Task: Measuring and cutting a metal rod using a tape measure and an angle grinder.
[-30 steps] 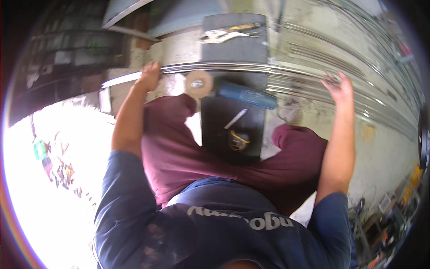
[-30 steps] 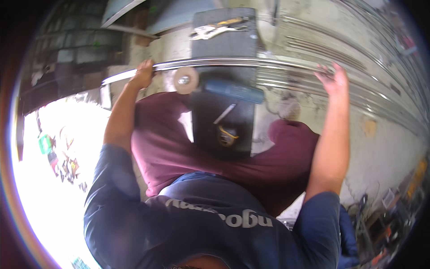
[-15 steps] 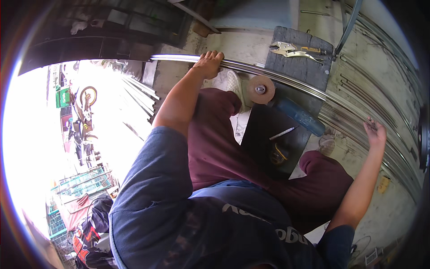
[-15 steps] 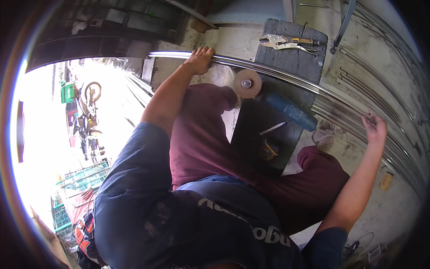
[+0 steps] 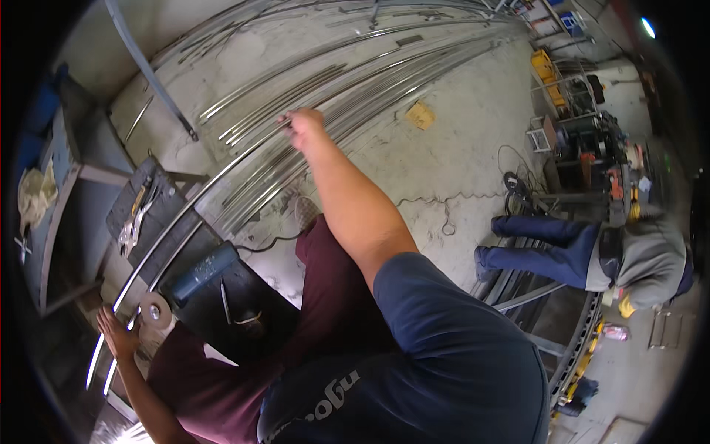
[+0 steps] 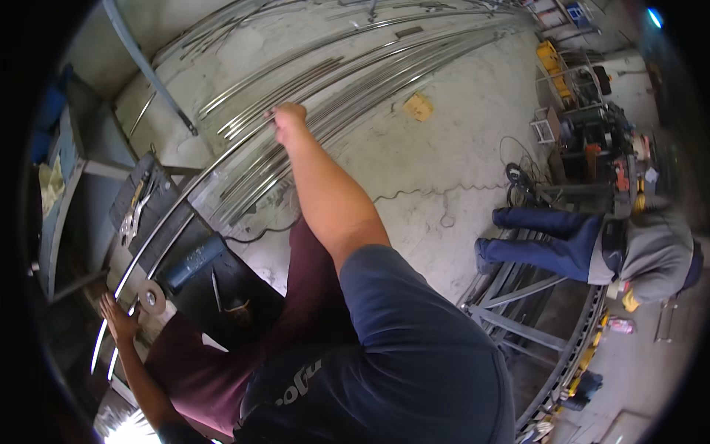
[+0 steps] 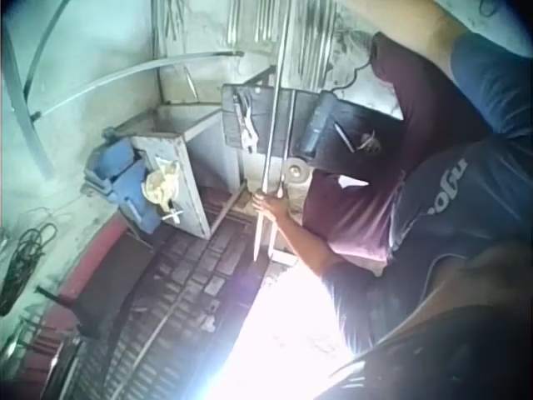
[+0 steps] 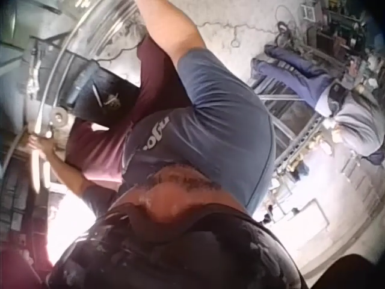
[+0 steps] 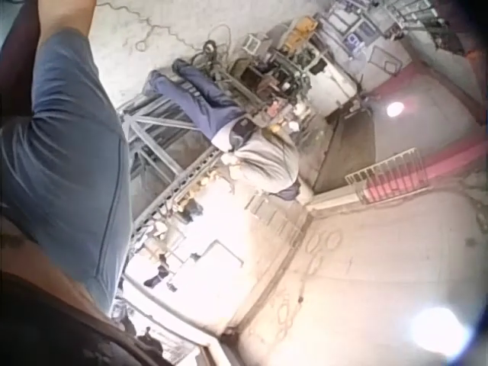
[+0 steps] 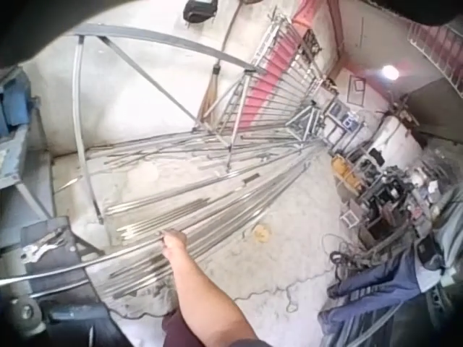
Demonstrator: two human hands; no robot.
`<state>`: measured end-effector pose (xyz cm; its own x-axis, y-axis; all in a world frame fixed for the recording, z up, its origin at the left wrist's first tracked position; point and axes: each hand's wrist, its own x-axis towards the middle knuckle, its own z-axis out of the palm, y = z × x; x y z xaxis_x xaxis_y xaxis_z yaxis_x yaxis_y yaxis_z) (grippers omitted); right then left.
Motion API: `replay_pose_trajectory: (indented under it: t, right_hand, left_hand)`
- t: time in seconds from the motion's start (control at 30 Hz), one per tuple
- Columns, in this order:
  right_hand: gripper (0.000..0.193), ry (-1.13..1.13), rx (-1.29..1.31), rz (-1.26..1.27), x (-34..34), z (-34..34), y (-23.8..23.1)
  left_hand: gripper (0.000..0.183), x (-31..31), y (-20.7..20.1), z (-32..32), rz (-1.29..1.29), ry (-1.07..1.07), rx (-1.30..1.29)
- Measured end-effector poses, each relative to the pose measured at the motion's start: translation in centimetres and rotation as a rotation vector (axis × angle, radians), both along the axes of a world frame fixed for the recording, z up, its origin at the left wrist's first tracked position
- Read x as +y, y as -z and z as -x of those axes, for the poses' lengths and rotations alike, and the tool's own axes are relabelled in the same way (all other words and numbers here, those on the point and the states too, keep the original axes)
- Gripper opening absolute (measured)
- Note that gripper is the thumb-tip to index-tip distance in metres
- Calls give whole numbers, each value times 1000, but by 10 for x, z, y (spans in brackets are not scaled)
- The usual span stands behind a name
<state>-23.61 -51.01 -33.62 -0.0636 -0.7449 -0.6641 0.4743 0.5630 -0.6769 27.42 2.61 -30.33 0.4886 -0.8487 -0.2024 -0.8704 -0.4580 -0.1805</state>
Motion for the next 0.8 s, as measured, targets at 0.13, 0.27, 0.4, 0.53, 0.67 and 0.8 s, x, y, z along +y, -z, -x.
replay_pose_trajectory:
  t: [0.13,0.27,0.4,0.53,0.67,0.8]
  right_hand:
    - [5,-27,41,58,3,5,-15]
    - [14,-180,72,39,-7,1,14]
    - [19,-330,-36,260,-44,89,26]
    - [23,-201,-93,256,-4,39,-60]
    - [27,-174,-133,357,74,35,-144]
    - [24,-268,-223,337,212,31,-202]
  left_hand:
    - [123,1,7,-15,111,59,-100]
    - [119,21,-30,-26,312,290,-72]
    - [102,-57,-65,43,104,70,-10]
    - [46,-27,-118,45,314,85,-250]
    - [29,25,-195,38,480,41,-349]
    - [42,103,-227,30,439,-95,-481]
